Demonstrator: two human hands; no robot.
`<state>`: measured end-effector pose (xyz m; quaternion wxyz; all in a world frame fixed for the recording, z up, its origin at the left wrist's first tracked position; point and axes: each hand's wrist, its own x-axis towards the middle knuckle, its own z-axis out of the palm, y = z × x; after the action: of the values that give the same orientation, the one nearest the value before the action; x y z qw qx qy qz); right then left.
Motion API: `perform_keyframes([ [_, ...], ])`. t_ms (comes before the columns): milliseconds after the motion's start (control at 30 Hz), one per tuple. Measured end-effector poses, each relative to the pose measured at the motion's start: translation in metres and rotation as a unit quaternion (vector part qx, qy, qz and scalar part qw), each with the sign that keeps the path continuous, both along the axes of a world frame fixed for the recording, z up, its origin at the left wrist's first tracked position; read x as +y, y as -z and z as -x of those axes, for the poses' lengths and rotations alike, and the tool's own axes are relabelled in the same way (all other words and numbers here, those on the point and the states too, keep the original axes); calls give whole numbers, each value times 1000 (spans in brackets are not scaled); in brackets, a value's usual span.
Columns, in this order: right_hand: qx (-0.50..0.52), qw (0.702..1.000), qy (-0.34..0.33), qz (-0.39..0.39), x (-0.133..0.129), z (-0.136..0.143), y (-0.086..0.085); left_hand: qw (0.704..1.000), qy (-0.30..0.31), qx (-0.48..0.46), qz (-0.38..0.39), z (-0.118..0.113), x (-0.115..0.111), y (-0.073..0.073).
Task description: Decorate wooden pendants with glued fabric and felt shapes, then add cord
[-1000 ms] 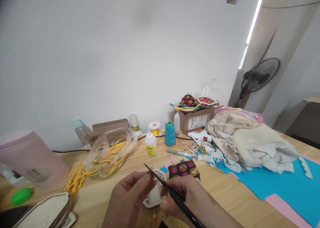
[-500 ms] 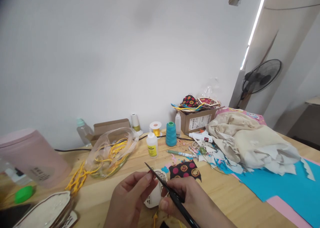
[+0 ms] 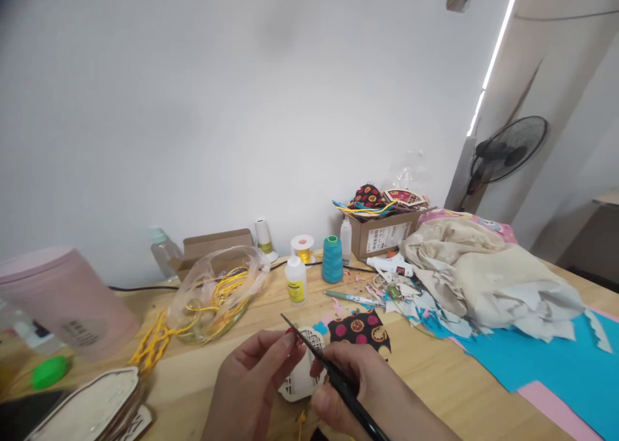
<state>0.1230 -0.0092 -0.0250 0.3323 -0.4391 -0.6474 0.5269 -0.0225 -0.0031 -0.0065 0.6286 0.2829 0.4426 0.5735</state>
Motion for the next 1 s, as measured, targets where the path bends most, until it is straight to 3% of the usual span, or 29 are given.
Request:
perform_keyframes([
  [600,24,998,-52,17,-1,2,-18,1000,15,13,2,2,1,-1],
  [800,7,999,-47,27,0,-3,-16,1000,25,10,-4,4,-1,-1],
  [1000,-16,999,-35,-16,3,-12,-6,999,40,-9,6,6,1,-2],
])
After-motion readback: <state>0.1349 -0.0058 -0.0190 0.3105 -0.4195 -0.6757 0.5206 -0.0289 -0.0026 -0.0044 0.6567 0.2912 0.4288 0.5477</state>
